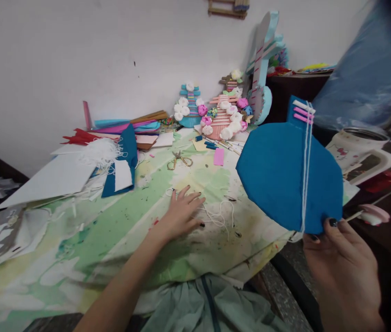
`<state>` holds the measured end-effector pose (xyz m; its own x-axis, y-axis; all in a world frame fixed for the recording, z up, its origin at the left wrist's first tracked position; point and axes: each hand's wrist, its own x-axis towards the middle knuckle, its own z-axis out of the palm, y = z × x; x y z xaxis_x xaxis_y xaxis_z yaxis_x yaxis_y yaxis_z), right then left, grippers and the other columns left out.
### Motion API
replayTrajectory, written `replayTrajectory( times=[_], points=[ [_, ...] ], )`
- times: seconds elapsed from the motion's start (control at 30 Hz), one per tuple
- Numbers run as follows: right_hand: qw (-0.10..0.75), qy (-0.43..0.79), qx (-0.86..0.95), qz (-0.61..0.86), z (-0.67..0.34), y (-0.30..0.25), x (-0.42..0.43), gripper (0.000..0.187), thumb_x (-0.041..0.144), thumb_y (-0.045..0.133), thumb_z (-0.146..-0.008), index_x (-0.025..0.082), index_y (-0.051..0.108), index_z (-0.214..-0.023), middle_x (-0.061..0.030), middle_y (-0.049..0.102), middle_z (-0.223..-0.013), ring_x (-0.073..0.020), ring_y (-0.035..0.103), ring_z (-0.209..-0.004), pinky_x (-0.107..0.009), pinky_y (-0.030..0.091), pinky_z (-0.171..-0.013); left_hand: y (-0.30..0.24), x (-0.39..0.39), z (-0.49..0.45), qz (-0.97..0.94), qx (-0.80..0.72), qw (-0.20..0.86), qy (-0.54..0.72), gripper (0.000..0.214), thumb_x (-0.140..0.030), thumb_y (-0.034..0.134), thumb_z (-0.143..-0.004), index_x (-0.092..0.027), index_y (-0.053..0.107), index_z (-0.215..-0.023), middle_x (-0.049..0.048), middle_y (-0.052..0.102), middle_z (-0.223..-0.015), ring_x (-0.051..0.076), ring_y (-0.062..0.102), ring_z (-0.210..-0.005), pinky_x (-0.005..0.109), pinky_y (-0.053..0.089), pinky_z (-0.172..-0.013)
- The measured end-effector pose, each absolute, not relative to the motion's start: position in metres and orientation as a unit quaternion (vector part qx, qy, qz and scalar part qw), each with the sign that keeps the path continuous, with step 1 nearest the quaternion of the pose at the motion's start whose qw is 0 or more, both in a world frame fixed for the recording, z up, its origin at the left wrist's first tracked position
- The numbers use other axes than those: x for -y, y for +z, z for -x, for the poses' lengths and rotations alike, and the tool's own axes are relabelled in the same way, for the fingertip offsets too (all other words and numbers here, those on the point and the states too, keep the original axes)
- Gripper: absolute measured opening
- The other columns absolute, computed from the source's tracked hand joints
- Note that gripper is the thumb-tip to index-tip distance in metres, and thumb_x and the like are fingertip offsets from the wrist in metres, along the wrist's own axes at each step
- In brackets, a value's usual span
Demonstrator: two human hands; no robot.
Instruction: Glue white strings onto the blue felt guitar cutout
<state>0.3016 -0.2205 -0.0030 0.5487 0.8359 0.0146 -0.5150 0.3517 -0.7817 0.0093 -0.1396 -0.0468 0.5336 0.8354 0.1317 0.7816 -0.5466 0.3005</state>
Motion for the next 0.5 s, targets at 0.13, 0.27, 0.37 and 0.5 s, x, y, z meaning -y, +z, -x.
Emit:
replayTrajectory(
  times=[0.13,0.27,0.37,0.5],
  points=[
    [0.788,0.429,0.208,0.390,-0.305,-0.007,0.225,0.017,0.012,0.074,-0.066,0.017,0.067,-0.080,0.0030,0.057,-0.081,-0.0054,0.045,-0.055,-0.015,0.042,-0.043,-0.043,0.142,-0.023,-0.904,-0.405,0.066,0.119,0.049,-0.035,0.060,-0.083,-0.022,0.050,-0.129,0.0131,0.053,-0.132,0.036,0.030,-0.132,0.065,0.015,-0.105],
    [0.783,0.427,0.192,0.409,-0.309,-0.009,0.230,0.017,0.014,0.075,-0.065,0.019,0.067,-0.079,0.0019,0.059,-0.078,-0.0072,0.046,-0.055,-0.018,0.044,-0.044,-0.045,0.141,-0.036,-0.913,-0.394,0.031,0.101,0.022,-0.021,0.046,-0.091,-0.015,0.064,-0.102,0.0122,0.063,-0.097,0.024,0.055,-0.096,0.041,0.041,-0.086],
    [0.785,0.430,0.175,0.411,-0.312,-0.009,0.232,0.019,0.012,0.076,-0.062,0.020,0.065,-0.076,0.0029,0.060,-0.076,-0.0069,0.045,-0.051,-0.018,0.043,-0.042,-0.049,0.142,-0.039,-0.931,-0.352,-0.035,0.083,0.023,-0.014,0.042,-0.091,-0.013,0.064,-0.083,0.0103,0.061,-0.083,0.021,0.054,-0.082,0.036,0.040,-0.075],
    [0.785,0.434,0.172,0.408,-0.317,-0.010,0.233,0.021,0.011,0.075,-0.062,0.021,0.066,-0.078,0.0029,0.061,-0.075,-0.0077,0.047,-0.053,-0.018,0.041,-0.040,-0.056,0.149,-0.033,-0.940,-0.311,-0.113,0.087,0.028,-0.010,0.037,-0.092,-0.013,0.060,-0.077,0.0098,0.058,-0.076,0.021,0.051,-0.074,0.035,0.039,-0.071]
  ],
)
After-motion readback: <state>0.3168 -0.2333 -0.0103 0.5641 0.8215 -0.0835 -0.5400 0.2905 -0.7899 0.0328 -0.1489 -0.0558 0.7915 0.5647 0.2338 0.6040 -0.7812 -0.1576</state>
